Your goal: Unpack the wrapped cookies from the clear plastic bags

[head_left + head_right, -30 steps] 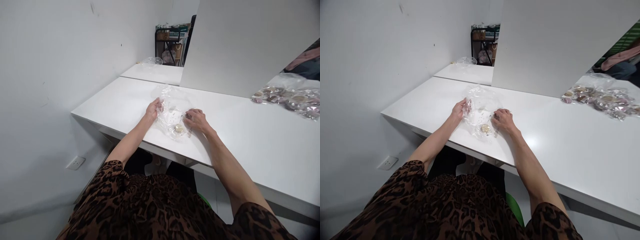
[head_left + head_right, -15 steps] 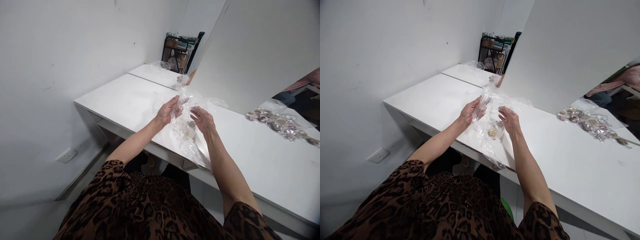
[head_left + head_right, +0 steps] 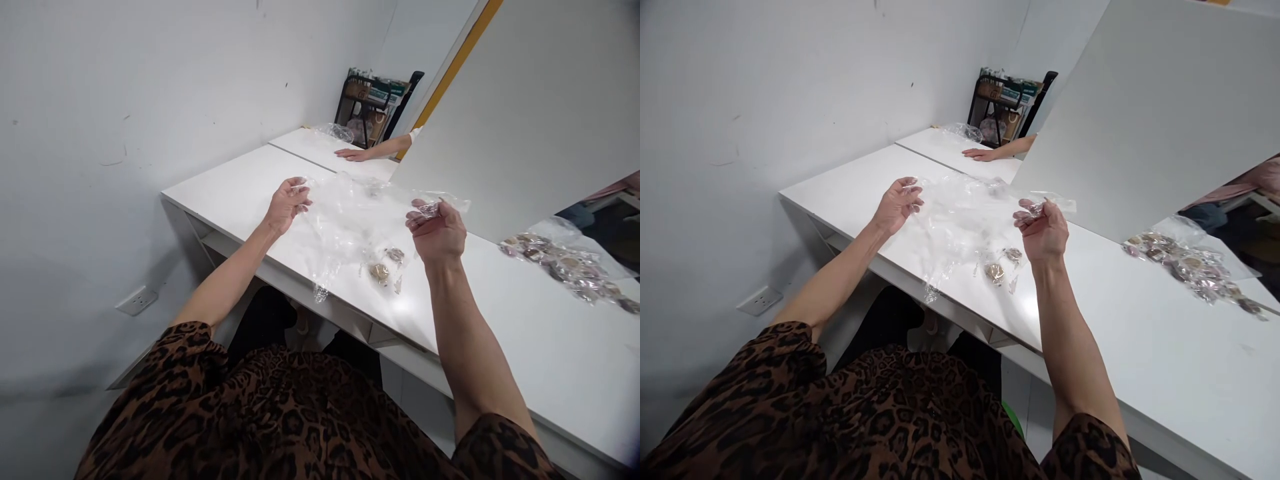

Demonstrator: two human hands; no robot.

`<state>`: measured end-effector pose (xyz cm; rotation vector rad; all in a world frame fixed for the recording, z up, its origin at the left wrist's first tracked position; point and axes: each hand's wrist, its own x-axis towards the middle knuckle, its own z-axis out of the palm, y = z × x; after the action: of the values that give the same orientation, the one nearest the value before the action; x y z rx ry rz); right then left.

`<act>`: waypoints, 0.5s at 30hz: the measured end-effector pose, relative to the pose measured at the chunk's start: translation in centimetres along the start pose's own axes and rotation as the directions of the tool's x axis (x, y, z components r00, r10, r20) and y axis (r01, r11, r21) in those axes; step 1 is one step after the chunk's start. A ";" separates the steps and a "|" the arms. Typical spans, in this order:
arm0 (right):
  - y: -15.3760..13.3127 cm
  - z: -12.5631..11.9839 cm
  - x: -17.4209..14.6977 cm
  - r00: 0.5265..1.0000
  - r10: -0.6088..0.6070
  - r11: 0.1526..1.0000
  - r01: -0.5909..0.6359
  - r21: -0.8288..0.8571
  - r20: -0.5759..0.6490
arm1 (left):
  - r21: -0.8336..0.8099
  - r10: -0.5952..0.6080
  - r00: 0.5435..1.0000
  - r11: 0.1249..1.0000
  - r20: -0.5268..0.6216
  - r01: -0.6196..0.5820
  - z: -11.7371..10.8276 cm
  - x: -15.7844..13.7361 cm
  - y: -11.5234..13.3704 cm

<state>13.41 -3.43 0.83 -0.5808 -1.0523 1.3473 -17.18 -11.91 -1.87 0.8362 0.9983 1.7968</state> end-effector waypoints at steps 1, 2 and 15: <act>0.1 1.0 -0.5 0.997 0.000 1.000 0.000 -0.004 0.071 | 0.108 0.012 0.997 0.994 0.079 -0.020 0.3 -0.4 0.1; 0.2 2.2 -1.1 0.989 0.003 1.000 -0.001 -0.012 0.146 | 0.213 0.006 0.985 0.976 0.173 -0.043 0.7 -1.0 0.1; -1.2 -0.1 -4.2 0.985 0.035 0.899 0.044 -0.435 0.171 | 0.520 0.289 0.942 0.785 0.171 -0.336 3.9 4.1 -0.3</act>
<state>14.54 -7.61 0.62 -0.8005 -1.5208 1.1739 -15.31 -6.94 0.21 1.4948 1.4127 1.7418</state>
